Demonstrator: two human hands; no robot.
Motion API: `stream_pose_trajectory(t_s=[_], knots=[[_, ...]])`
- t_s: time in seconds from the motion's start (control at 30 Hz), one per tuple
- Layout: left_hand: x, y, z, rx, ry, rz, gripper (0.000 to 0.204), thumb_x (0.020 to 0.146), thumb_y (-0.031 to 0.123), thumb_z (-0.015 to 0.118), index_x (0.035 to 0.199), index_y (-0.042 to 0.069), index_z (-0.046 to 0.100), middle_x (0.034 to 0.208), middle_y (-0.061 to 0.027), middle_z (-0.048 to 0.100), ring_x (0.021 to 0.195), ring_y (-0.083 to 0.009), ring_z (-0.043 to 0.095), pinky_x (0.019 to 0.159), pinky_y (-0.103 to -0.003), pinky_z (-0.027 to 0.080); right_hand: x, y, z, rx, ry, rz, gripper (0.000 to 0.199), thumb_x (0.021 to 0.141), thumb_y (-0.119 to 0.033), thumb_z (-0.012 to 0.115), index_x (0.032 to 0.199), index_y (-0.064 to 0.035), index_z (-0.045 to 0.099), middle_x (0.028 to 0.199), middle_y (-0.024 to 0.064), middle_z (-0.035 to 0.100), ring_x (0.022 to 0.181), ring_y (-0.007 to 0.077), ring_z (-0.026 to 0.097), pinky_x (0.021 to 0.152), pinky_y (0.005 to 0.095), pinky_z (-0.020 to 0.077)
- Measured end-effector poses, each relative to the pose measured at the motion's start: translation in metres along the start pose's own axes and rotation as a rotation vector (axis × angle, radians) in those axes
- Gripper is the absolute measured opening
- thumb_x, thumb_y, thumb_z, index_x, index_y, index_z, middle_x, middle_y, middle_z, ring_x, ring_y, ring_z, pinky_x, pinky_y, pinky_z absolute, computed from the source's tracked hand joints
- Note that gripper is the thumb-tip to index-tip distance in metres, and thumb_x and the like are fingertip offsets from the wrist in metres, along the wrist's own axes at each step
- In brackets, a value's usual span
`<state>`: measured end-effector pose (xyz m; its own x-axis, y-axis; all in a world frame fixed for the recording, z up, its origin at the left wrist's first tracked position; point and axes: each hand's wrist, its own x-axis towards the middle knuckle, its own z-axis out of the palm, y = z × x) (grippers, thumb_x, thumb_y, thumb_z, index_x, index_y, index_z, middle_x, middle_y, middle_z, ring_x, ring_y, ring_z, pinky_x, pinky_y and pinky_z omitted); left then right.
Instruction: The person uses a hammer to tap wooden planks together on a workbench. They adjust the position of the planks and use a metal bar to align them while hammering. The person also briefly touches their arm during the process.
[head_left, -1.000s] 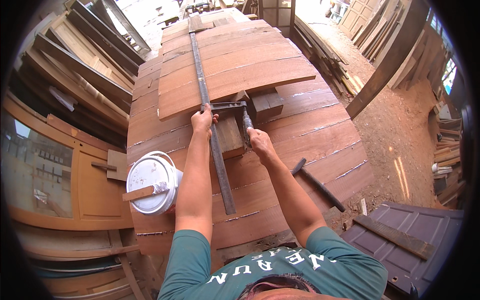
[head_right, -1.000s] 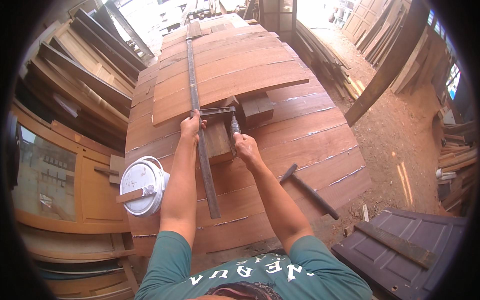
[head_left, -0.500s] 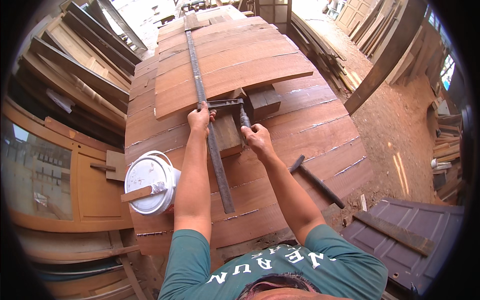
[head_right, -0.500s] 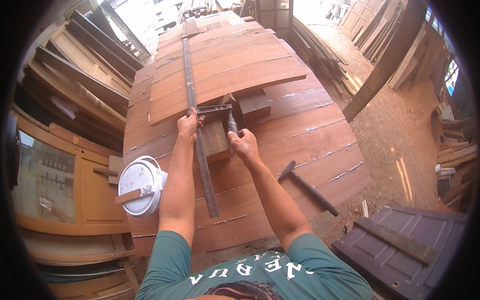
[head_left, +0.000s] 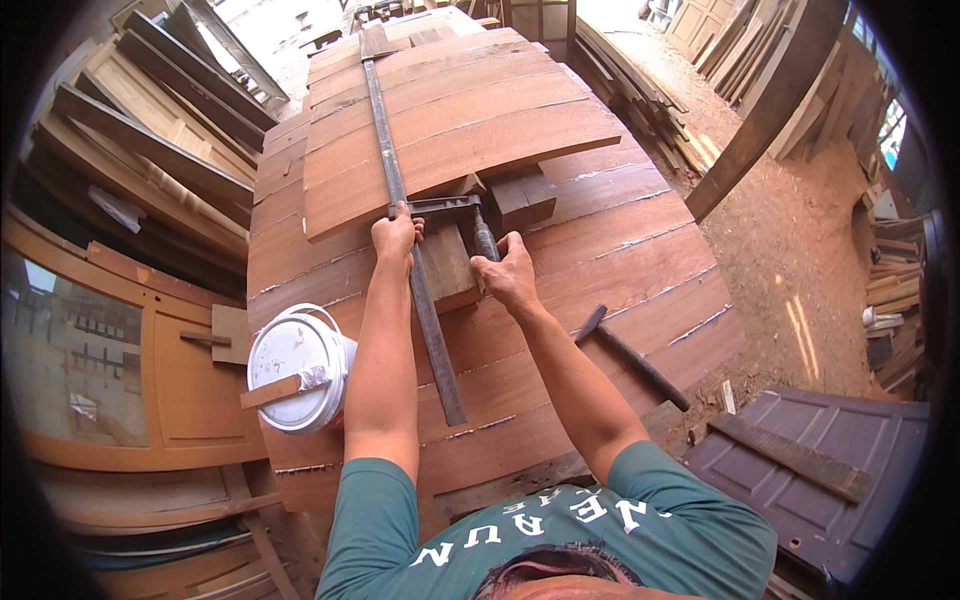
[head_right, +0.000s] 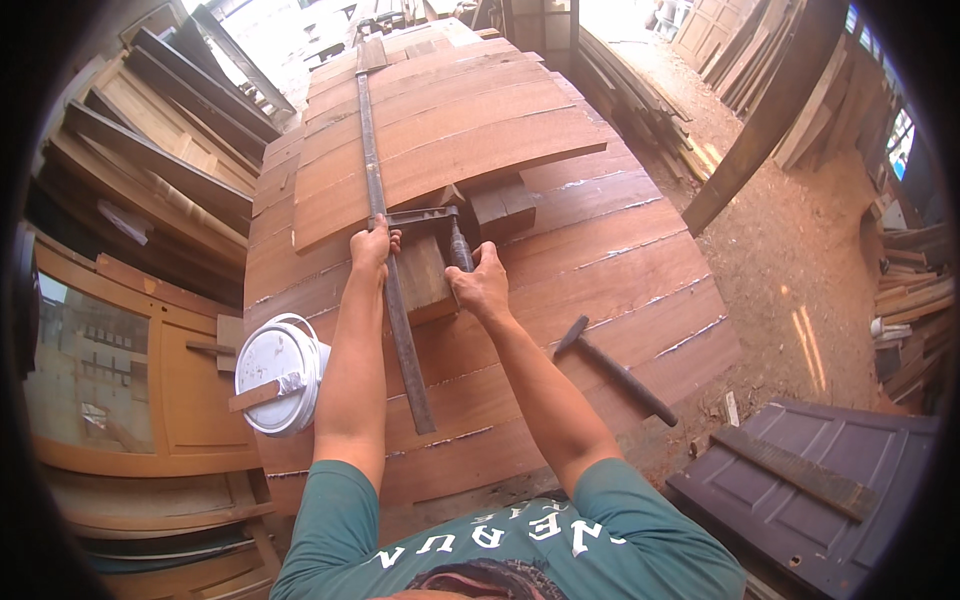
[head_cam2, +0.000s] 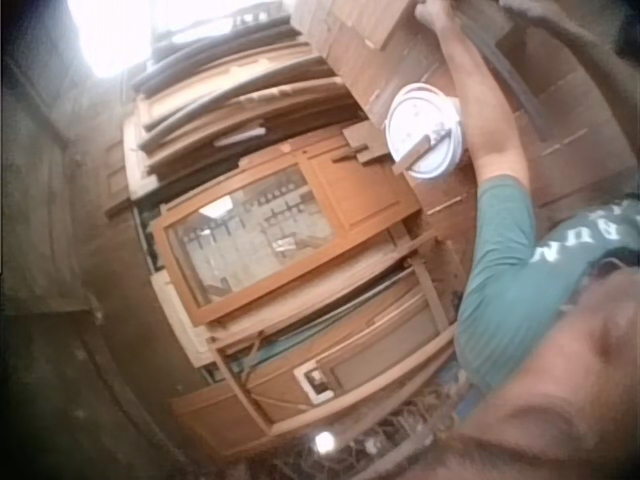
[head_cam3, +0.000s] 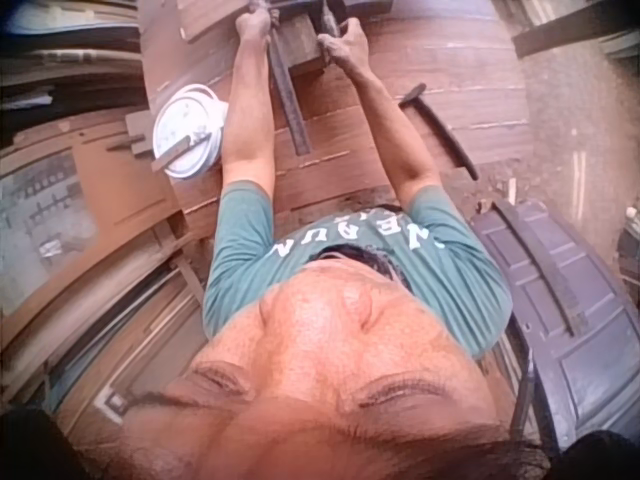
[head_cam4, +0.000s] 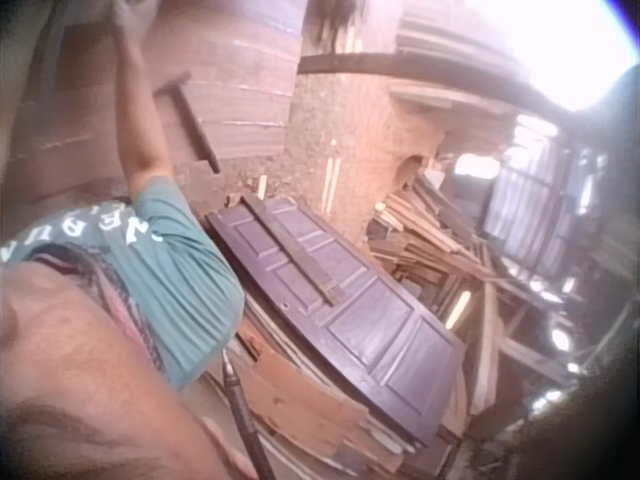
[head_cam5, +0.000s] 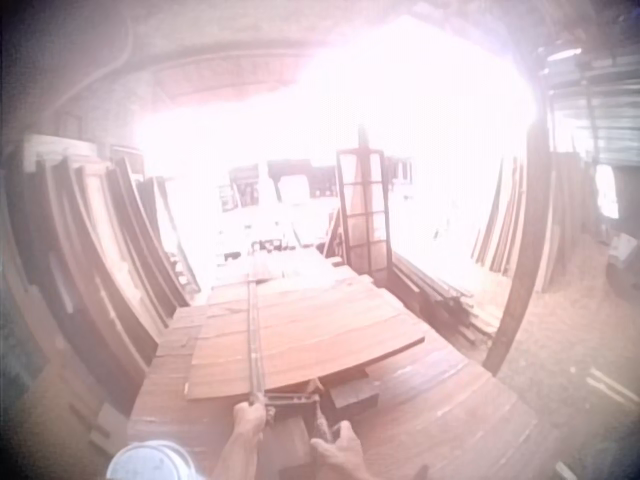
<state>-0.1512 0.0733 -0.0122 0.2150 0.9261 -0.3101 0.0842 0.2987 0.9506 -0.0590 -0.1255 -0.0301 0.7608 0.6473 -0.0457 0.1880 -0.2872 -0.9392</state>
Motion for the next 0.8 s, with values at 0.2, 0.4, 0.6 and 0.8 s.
stream_pose_trajectory(t_s=[0.2,0.4,0.6,0.8], knots=[[-0.001,-0.001,0.001,-0.023,0.008,-0.007,0.042,0.106,0.032,0.055,0.097,-0.008,0.059,0.077,-0.0163,0.069,0.053,-0.0132,0.059,0.044,-0.026,0.047,-0.003,0.003,0.000,0.033,-0.006,-0.013,0.050,0.085,-0.038,0.077,0.103,0.0030,0.055,0.085,0.0198,0.068,0.078,0.0300,0.067,0.075,0.0413,0.0534],[-0.001,0.002,0.006,-0.005,-0.007,-0.009,0.042,0.106,0.033,0.056,0.100,-0.009,0.057,0.076,-0.0156,0.068,0.053,-0.0132,0.058,0.044,-0.026,0.047,-0.007,0.004,0.007,-0.138,0.306,-0.276,0.042,0.088,-0.032,0.075,0.103,0.0028,0.056,0.085,0.0197,0.068,0.080,0.0358,0.068,0.075,0.0448,0.0536],[0.007,-0.002,-0.003,-0.044,-0.016,-0.021,0.040,0.106,0.031,0.056,0.100,-0.008,0.058,0.078,-0.0163,0.068,0.055,-0.0135,0.059,0.044,-0.026,0.046,-0.095,-0.058,0.000,-0.227,-0.244,-0.299,0.043,0.095,-0.036,0.066,0.110,0.0012,0.050,0.087,0.0262,0.067,0.082,0.0468,0.067,0.076,0.0504,0.0534],[0.004,0.003,0.002,-0.046,-0.049,-0.031,0.039,0.107,0.030,0.053,0.100,-0.008,0.058,0.079,-0.0160,0.068,0.056,-0.0146,0.059,0.044,-0.027,0.047,-0.145,-0.025,0.040,0.192,-0.400,0.010,0.034,0.104,-0.038,0.055,0.104,-0.0045,0.048,0.073,0.0145,0.063,0.060,0.0312,0.063,0.057,0.0431,0.0514]])
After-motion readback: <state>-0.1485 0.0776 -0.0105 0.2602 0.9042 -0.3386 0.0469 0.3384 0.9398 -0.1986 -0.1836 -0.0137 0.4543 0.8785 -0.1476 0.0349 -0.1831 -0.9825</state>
